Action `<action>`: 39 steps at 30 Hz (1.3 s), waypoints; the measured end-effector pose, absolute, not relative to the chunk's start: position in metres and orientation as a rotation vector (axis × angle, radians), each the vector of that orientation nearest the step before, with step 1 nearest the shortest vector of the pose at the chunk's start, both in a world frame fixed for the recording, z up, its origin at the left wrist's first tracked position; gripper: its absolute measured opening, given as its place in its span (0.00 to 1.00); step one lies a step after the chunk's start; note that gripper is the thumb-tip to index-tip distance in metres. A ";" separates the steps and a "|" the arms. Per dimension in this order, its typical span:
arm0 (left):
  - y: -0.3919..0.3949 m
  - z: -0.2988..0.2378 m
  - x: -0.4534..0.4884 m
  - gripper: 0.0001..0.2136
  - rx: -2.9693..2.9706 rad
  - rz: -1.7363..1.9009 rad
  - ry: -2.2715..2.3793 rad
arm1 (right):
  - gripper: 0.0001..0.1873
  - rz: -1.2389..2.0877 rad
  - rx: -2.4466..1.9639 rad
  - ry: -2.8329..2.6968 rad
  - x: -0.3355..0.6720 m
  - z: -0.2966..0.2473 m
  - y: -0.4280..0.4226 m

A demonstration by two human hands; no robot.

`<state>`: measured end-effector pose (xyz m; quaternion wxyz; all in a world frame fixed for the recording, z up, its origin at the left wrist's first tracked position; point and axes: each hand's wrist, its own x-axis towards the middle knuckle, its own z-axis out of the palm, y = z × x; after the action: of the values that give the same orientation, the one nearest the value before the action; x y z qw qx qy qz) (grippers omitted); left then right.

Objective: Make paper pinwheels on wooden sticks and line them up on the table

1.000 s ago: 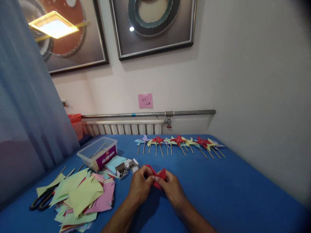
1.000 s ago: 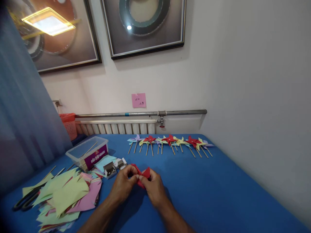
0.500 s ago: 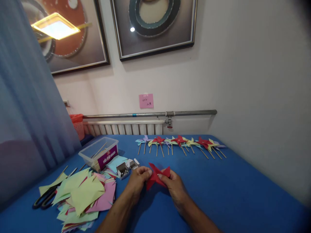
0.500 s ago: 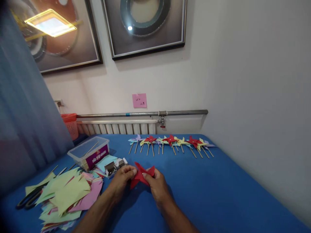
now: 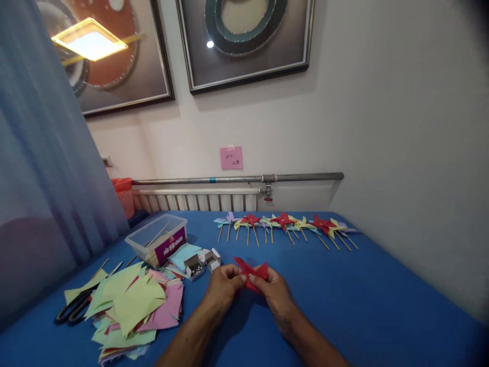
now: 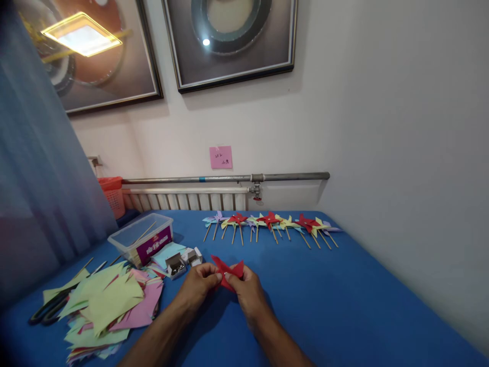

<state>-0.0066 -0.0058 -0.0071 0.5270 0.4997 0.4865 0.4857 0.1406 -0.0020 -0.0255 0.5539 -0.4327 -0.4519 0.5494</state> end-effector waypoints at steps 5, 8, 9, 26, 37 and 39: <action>-0.010 0.002 -0.009 0.18 1.138 1.184 1.130 | 0.14 1.306 -1.025 -1.024 0.141 -0.025 -0.003; -0.010 0.008 -0.013 0.20 1.114 1.244 1.127 | 0.12 1.327 -1.014 -0.988 0.141 -0.024 -0.004; -0.010 0.008 -0.014 0.19 1.110 1.247 1.132 | 0.13 1.332 -1.011 -0.981 0.142 -0.024 -0.005; -0.001 -0.007 -0.016 0.10 1.205 1.093 1.181 | 0.16 1.378 -0.991 -0.944 0.150 -0.029 0.003; -0.006 0.000 -0.017 0.16 1.217 1.117 1.158 | 0.19 1.431 -0.966 -0.904 0.151 -0.032 0.005; -0.007 0.000 -0.016 0.16 1.221 1.104 1.157 | 0.19 1.431 -0.958 -0.904 0.151 -0.032 0.005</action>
<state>-0.0156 -0.0069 0.0003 0.5354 0.5126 0.4857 0.4633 0.1510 0.0047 -0.0318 0.5634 -0.4069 -0.3841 0.6078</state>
